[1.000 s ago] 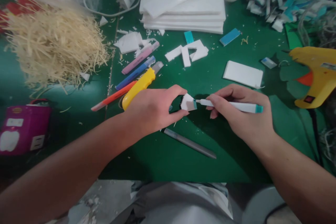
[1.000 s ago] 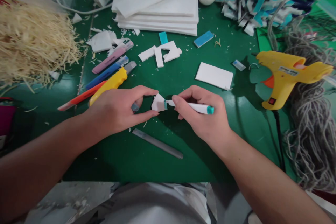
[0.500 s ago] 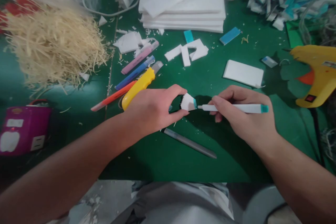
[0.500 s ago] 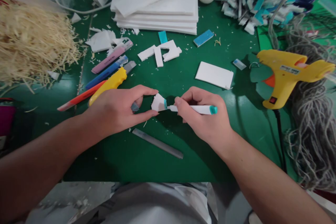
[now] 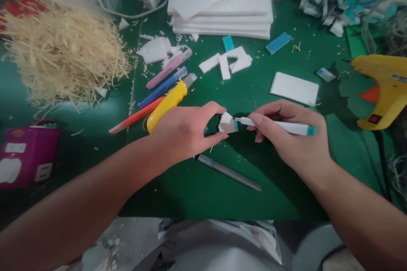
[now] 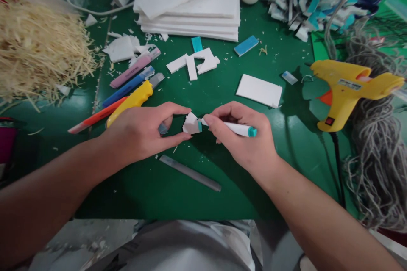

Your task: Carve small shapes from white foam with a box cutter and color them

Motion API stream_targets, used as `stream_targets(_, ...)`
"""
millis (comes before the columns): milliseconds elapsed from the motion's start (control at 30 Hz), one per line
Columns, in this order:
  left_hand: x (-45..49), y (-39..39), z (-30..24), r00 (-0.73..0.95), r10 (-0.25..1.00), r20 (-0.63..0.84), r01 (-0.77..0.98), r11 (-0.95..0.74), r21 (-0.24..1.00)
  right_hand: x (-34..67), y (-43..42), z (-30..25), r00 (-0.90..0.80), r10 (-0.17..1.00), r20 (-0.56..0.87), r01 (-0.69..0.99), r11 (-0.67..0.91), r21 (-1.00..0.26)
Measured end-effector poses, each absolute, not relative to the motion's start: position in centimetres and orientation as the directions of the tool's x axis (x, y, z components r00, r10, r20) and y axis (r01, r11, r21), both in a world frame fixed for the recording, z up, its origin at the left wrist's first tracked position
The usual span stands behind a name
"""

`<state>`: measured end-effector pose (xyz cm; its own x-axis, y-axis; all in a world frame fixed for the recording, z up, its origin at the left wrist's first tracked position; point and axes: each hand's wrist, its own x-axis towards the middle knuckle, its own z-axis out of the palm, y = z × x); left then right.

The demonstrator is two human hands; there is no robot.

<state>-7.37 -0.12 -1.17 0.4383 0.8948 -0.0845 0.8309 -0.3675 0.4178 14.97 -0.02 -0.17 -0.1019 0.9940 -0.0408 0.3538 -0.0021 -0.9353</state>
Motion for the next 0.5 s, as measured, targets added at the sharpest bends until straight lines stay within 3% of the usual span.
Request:
stream_targets(233, -7.45, -0.2, -1.45, 0.454, 0.89, -0.039, 0.816, -0.398, 0.42, 15.06, -0.04, -0.2, -0.118, 0.988, -0.102, 0.413, -0.044, -0.91)
stream_targets(367, -7.37, -0.11, -1.18, 0.439, 0.895, -0.086, 0.829, -0.366, 0.424, 15.09, 0.07, -0.17, -0.099, 0.993, -0.057, 0.364, -0.017, -0.931)
stream_targets(500, -7.2, -0.15, -1.04, 0.45, 0.886, -0.111, 0.824, -0.364, 0.434, 15.06, 0.18, -0.07, -0.087, 0.993, -0.085, 0.423, -0.041, -0.905)
